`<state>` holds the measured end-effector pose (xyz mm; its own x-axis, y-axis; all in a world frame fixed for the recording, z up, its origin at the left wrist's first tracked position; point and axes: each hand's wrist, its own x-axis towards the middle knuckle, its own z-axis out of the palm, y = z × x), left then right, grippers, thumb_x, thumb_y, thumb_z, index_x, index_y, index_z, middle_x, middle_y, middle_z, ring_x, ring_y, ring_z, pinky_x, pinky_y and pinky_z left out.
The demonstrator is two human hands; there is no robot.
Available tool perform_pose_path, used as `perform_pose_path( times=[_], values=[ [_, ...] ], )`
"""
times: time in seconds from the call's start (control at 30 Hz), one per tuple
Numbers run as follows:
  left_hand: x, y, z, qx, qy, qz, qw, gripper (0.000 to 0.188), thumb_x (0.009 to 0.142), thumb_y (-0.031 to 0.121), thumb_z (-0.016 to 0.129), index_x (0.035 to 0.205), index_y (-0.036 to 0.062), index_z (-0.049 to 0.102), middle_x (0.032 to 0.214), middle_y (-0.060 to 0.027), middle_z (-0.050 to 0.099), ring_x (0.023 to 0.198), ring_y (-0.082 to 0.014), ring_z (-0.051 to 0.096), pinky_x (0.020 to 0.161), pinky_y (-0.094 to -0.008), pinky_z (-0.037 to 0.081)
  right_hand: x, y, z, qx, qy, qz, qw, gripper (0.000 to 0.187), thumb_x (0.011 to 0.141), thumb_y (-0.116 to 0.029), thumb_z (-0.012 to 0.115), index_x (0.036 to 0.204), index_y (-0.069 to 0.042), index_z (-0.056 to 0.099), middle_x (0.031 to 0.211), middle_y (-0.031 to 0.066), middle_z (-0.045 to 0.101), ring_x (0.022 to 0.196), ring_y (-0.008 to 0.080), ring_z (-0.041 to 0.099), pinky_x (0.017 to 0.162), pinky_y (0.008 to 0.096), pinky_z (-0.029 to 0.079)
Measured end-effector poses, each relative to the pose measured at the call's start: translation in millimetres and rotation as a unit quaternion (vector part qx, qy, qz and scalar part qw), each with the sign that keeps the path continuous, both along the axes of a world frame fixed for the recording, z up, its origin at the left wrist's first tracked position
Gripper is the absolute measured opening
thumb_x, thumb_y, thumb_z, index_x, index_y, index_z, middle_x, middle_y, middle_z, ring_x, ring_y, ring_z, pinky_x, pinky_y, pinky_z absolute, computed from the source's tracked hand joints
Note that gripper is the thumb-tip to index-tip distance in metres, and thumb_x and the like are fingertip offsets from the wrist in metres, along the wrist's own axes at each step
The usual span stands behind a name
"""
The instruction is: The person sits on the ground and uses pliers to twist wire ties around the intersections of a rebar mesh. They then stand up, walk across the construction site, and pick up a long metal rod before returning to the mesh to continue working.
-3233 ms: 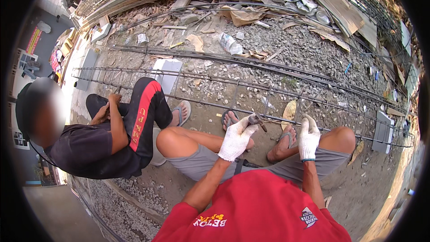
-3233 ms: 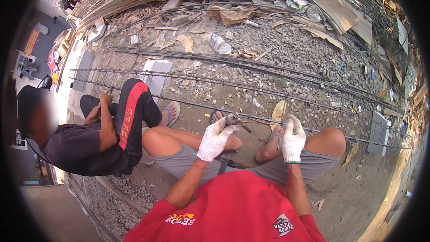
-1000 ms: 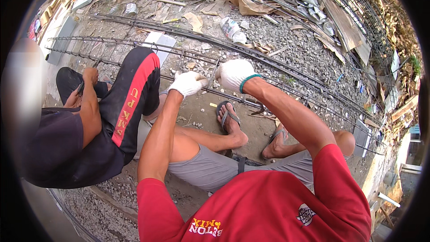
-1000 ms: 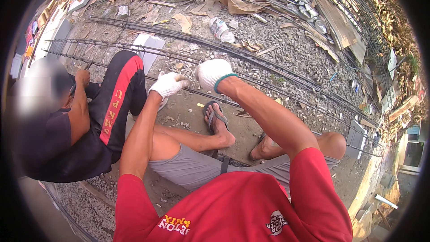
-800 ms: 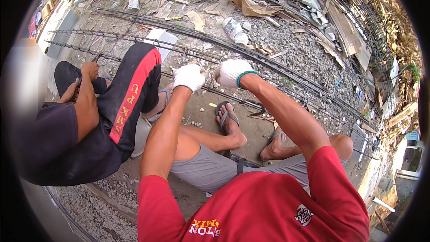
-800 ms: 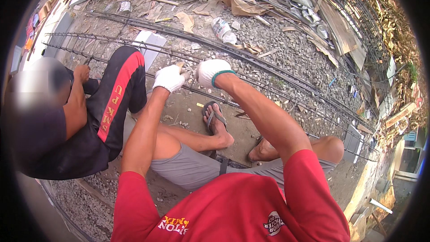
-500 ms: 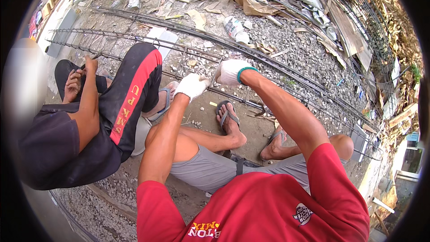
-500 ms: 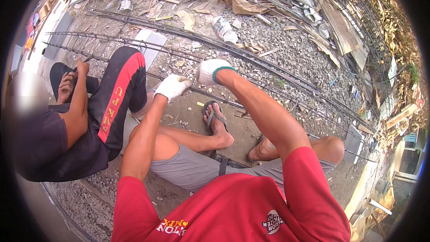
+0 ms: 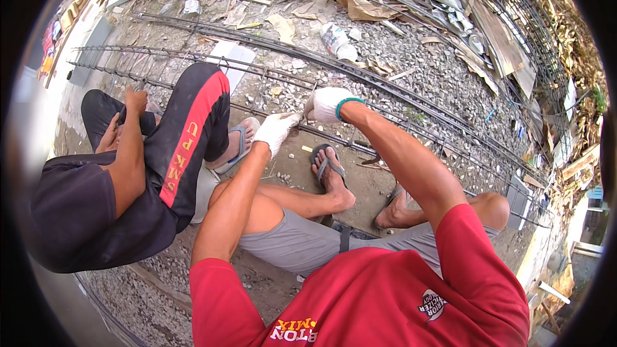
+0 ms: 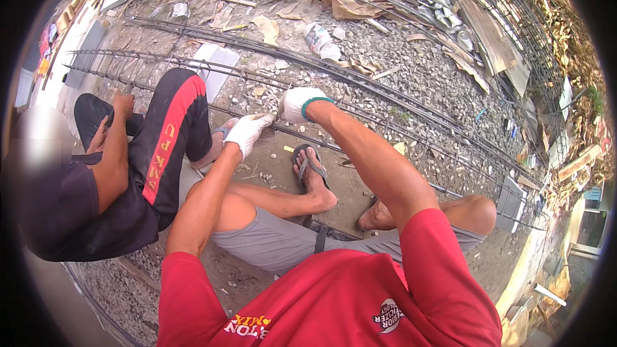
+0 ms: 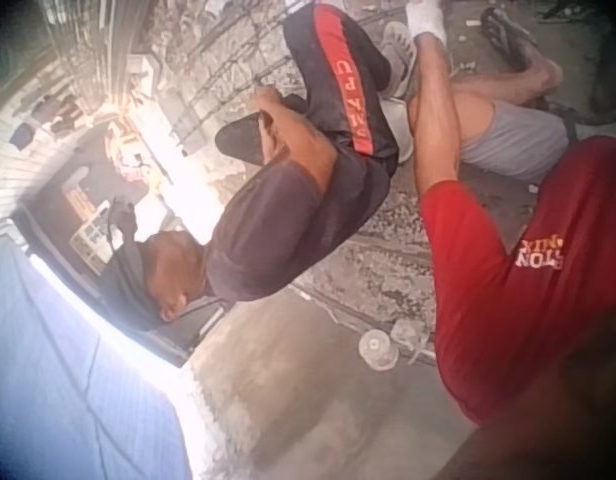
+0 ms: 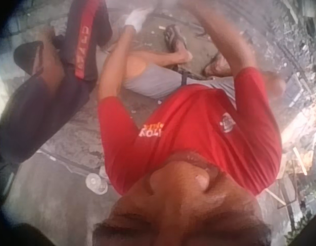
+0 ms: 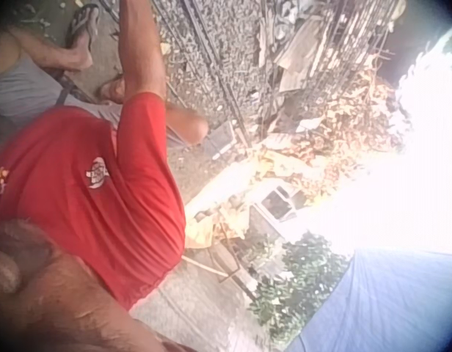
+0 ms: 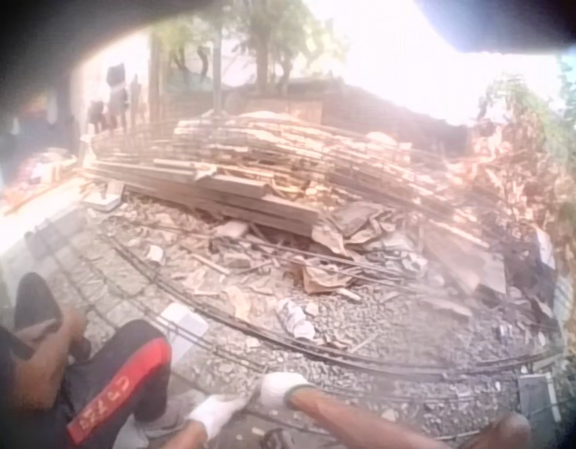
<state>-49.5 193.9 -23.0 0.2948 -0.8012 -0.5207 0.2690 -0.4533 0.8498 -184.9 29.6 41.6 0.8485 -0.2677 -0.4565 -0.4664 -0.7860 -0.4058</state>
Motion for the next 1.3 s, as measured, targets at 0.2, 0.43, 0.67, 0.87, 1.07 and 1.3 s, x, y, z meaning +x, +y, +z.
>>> perform_pose_path(
  times=[0.2,0.43,0.67,0.87,1.07,1.3],
  values=[
    [-4,-4,2,0.007,0.015,-0.003,1.000,0.032,0.098,0.024,0.069,0.123,0.0039,0.071,0.103,-0.0024,0.073,0.084,-0.0108,0.067,0.068,-0.0299,0.054,0,-6,-15,0.002,-0.001,-0.001,1.000,0.031,0.084,-0.030,0.062,0.105,-0.015,0.078,0.104,0.0159,0.075,0.092,0.0375,0.073,0.081,0.0448,0.058],
    [-7,-4,1,0.047,0.019,-0.013,0.999,0.026,0.100,0.031,0.067,0.119,0.0134,0.070,0.095,0.0032,0.072,0.072,-0.0082,0.064,0.058,-0.0257,0.050,-12,12,-13,0.018,-0.052,-0.095,0.994,0.035,0.087,-0.031,0.057,0.106,-0.011,0.078,0.107,0.0186,0.075,0.096,0.0389,0.072,0.085,0.0460,0.057],
    [-16,-8,4,0.054,0.008,0.035,0.998,0.036,0.099,0.043,0.067,0.110,0.0093,0.073,0.077,0.0040,0.064,0.057,-0.0084,0.060,0.049,-0.0243,0.045,-28,44,-7,0.051,-0.128,-0.207,0.969,0.035,0.088,-0.028,0.059,0.111,-0.009,0.077,0.106,0.0204,0.074,0.098,0.0393,0.071,0.090,0.0460,0.056],
    [-18,-8,18,0.073,0.001,-0.017,0.997,0.027,0.101,0.043,0.065,0.105,0.0167,0.071,0.082,0.0051,0.068,0.065,-0.0064,0.060,0.056,-0.0235,0.049,-31,83,3,0.020,-0.155,-0.306,0.939,0.029,0.091,-0.028,0.059,0.106,-0.009,0.076,0.101,0.0197,0.074,0.096,0.0390,0.071,0.087,0.0488,0.055],
    [-6,-8,5,0.094,0.019,-0.016,0.995,0.024,0.101,0.039,0.065,0.106,0.0162,0.072,0.091,0.0031,0.072,0.067,-0.0073,0.063,0.057,-0.0247,0.050,-36,134,-7,0.013,-0.243,-0.357,0.902,0.031,0.094,-0.025,0.056,0.113,-0.004,0.070,0.098,0.0234,0.073,0.098,0.0424,0.069,0.087,0.0490,0.054],
    [-6,-8,32,0.076,0.013,-0.047,0.996,0.037,0.102,0.037,0.062,0.126,0.0094,0.066,0.110,-0.0030,0.071,0.070,-0.0142,0.070,0.054,-0.0284,0.053,-48,91,-27,0.189,-0.254,-0.383,0.868,0.034,0.089,-0.026,0.058,0.107,-0.002,0.074,0.095,0.0235,0.074,0.091,0.0415,0.070,0.083,0.0456,0.053]
  ],
)
